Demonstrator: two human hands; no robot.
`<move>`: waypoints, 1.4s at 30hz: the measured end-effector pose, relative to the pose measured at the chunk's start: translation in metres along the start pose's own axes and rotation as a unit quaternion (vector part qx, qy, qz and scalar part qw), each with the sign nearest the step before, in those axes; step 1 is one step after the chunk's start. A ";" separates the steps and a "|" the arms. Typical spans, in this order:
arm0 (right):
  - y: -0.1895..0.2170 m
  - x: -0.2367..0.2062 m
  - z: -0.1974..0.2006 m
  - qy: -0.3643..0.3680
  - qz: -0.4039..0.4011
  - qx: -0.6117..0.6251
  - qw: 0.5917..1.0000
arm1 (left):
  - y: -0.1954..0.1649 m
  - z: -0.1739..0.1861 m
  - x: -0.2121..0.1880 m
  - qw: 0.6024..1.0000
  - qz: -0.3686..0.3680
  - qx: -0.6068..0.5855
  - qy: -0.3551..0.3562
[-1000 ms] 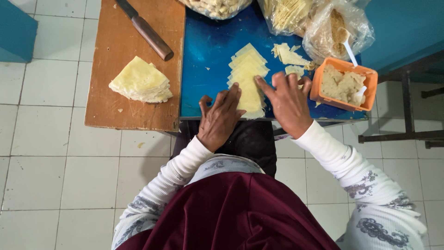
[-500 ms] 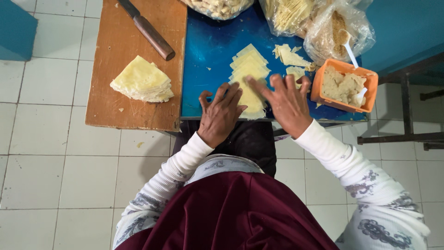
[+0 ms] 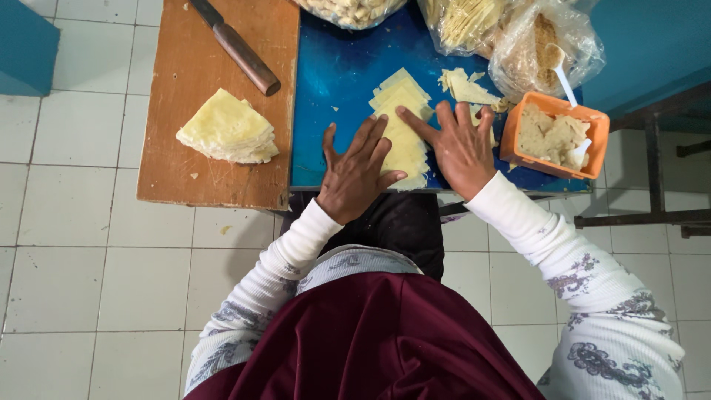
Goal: The person sits at a blue table and cuts thin flat pastry sheets with a knife, then tears and arranges the pieces into an overlapping diamond pattern on the tabletop. They press the layered pieces flat and scoop a filling from an orange container with a spoon onto the arrangement.
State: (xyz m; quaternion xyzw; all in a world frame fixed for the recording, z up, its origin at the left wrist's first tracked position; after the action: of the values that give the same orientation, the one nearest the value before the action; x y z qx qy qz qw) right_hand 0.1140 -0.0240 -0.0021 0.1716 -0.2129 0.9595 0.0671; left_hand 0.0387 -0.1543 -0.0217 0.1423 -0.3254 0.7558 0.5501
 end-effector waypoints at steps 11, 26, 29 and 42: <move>-0.027 0.015 -0.032 0.026 -0.109 0.213 0.971 | 0.004 -0.004 0.008 0.999 0.028 -0.025 0.000; -0.008 0.020 -0.005 -0.009 0.002 -0.103 0.995 | 0.015 -0.011 0.023 0.997 0.001 0.044 -0.059; -0.002 0.011 0.002 -0.019 0.008 -0.012 1.000 | 0.015 -0.011 0.021 0.997 0.009 0.039 -0.059; -0.014 0.024 -0.037 -0.025 -0.012 -0.051 0.998 | 0.018 -0.014 0.025 0.997 0.004 0.037 -0.071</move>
State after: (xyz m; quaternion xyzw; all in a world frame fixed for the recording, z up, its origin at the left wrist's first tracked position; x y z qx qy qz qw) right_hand 0.0833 0.0062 -0.0192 0.1940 -0.2613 0.9420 0.0819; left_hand 0.0153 -0.1298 -0.0235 0.2139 -0.3361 0.7577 0.5169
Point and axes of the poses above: each hand's wrist, its own x-axis towards the middle knuckle, its own z-axis out of the back of the hand, y = z × x, the point moved 8 cm from there along x, towards the middle knuckle, and after that the axes turned 7 degrees about -y, right-handed, at the moved point
